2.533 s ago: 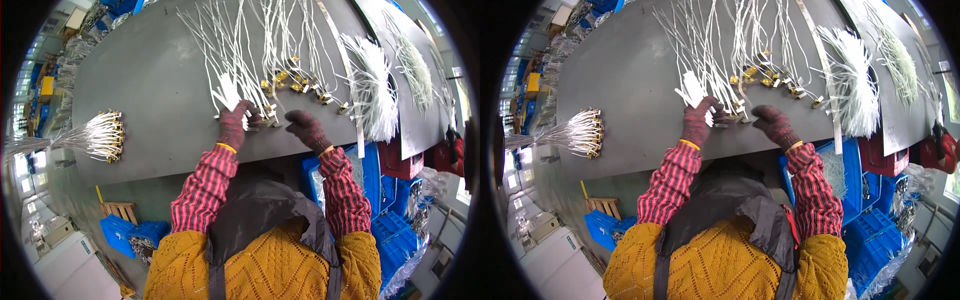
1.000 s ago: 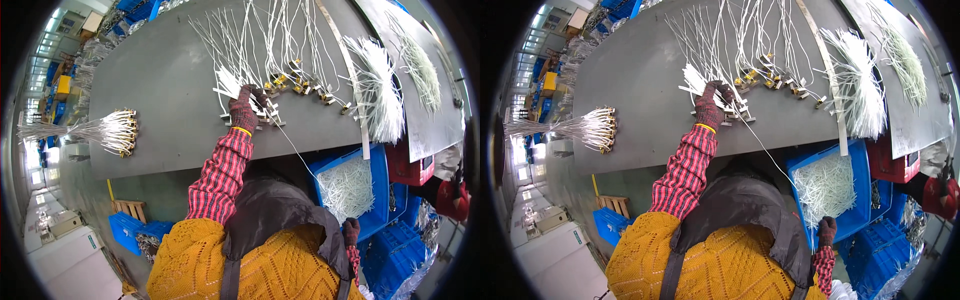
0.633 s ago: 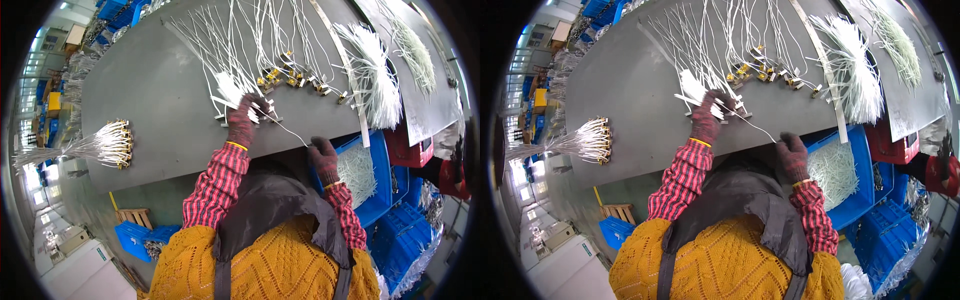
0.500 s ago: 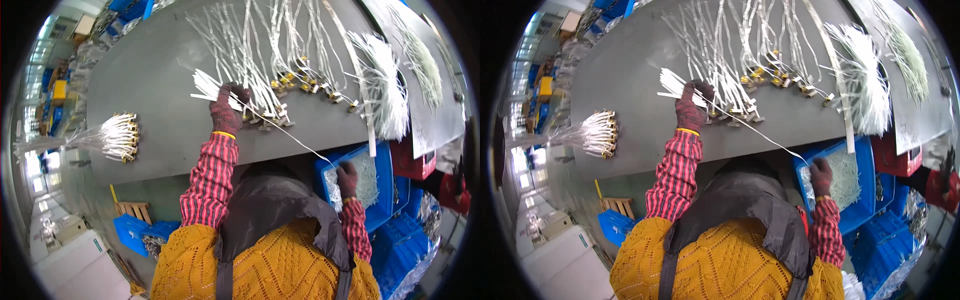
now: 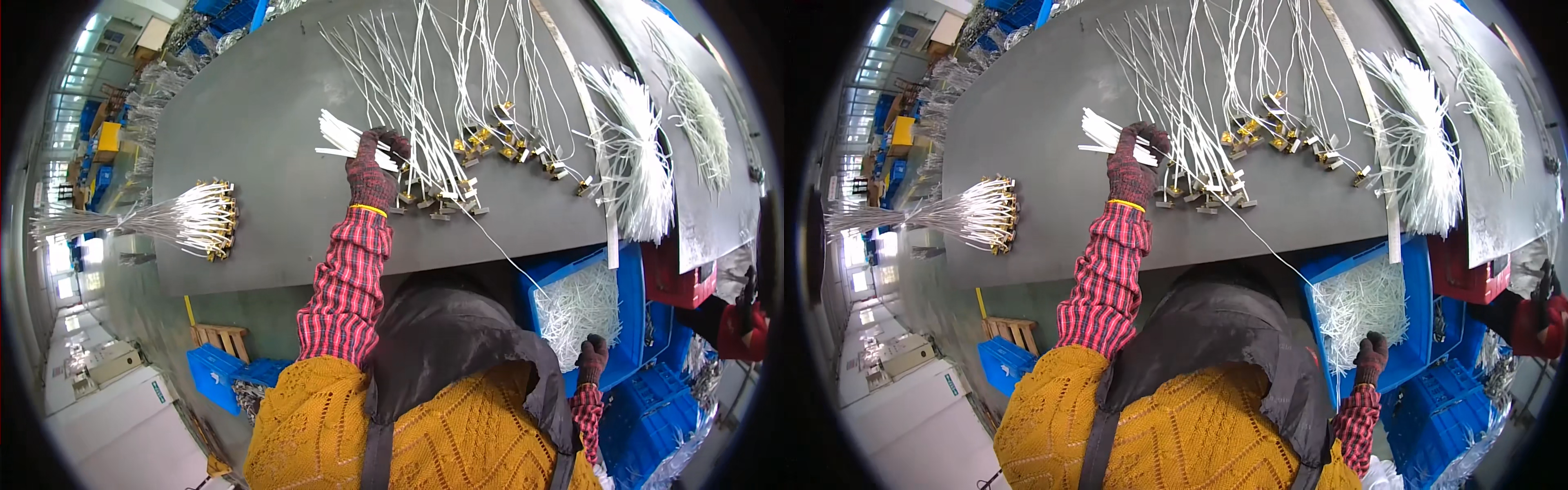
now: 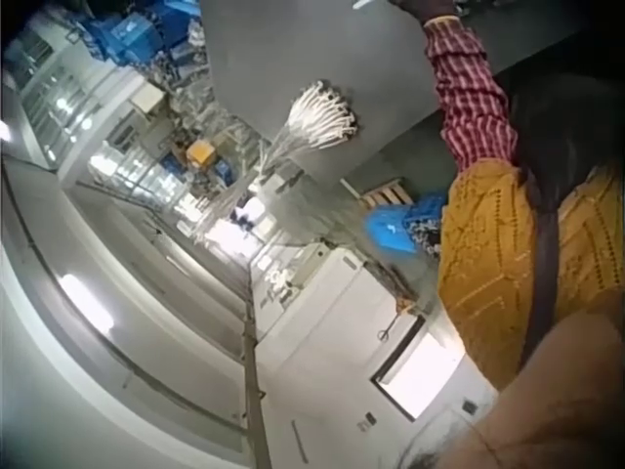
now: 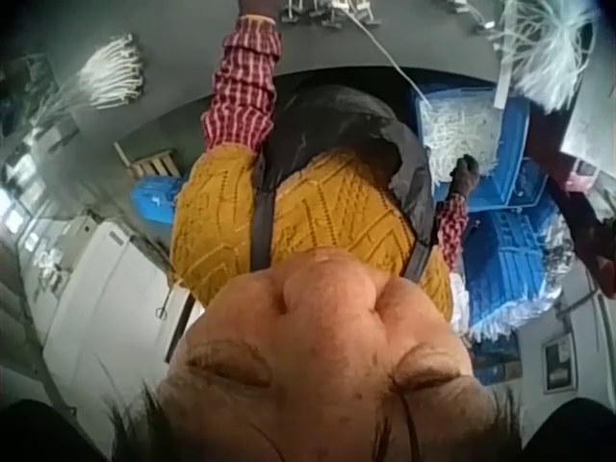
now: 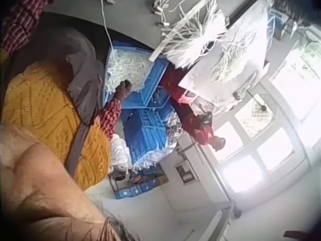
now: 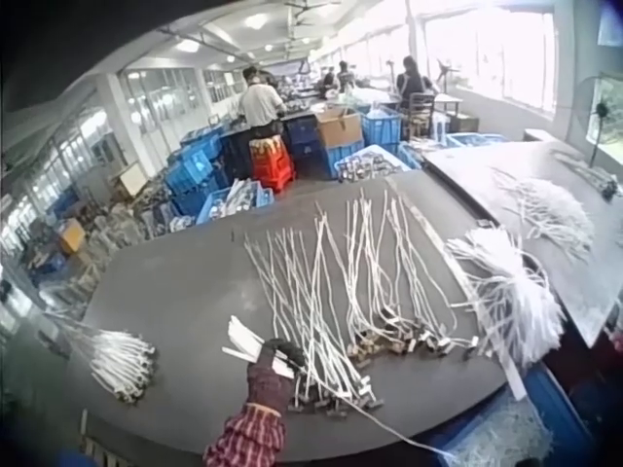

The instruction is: The person sorts and assembles bundles of white electronic wire harnesses and connectors by hand at a factory workbench, placing them into plastic bins.

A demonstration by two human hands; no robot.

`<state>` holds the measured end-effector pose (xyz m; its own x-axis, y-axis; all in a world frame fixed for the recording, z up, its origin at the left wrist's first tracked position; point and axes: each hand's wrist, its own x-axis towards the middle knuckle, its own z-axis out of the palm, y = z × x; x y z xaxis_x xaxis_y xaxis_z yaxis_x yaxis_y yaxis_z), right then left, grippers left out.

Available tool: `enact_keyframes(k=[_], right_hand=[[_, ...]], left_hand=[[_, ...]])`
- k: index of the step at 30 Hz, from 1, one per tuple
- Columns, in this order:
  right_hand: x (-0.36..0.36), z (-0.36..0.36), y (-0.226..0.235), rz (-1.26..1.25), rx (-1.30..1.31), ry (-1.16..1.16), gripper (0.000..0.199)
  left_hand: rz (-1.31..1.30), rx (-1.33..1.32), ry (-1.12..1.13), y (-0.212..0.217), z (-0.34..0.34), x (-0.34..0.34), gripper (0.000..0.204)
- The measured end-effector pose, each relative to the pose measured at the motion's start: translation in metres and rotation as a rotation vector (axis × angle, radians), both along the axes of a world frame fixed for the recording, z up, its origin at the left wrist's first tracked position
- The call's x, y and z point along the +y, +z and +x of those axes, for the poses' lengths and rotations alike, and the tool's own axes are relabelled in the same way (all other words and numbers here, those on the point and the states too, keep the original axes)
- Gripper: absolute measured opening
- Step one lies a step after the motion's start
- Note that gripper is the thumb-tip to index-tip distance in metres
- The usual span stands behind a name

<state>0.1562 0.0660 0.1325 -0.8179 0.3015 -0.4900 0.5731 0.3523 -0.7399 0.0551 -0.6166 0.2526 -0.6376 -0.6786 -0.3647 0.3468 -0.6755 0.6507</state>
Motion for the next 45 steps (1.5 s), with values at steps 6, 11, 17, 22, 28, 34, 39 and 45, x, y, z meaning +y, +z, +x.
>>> enact_keyframes(k=[6, 11, 17, 22, 28, 34, 39, 45], right_hand=[[-0.01, 0.011, 0.011, 0.013, -0.028, 0.037, 0.028], [-0.186, -0.051, 0.067, -0.407, 0.01, 0.299, 0.054], [-0.362, -0.101, 0.129, -0.702, 0.252, 0.424, 0.053], [-0.407, -0.11, 0.117, -0.621, 0.375, 0.619, 0.045], [-0.429, -0.113, 0.106, -0.533, 0.433, 0.725, 0.042], [-0.438, -0.124, 0.128, -0.713, -0.032, 0.783, 0.043], [-0.437, -0.127, 0.114, -0.845, 0.047, 0.726, 0.04], [-0.447, -0.121, 0.106, -0.922, 0.063, 0.652, 0.045]], left_hand=[[-0.092, -0.059, -0.162, 0.017, 0.002, 0.044, 0.022], [-0.346, -0.133, -0.488, 0.012, 0.012, 0.107, 0.032], [-0.497, -0.133, -0.509, 0.001, 0.02, 0.148, 0.027], [-0.471, -0.227, -0.414, -0.012, 0.029, 0.141, 0.017], [-0.184, -0.12, -0.409, -0.032, 0.036, 0.094, 0.018], [-0.235, -0.176, -0.556, -0.006, 0.042, 0.065, 0.024], [-0.613, -0.236, -0.614, -0.002, 0.047, 0.056, 0.018], [-0.468, -0.39, -0.522, -0.017, 0.037, 0.044, 0.018]])
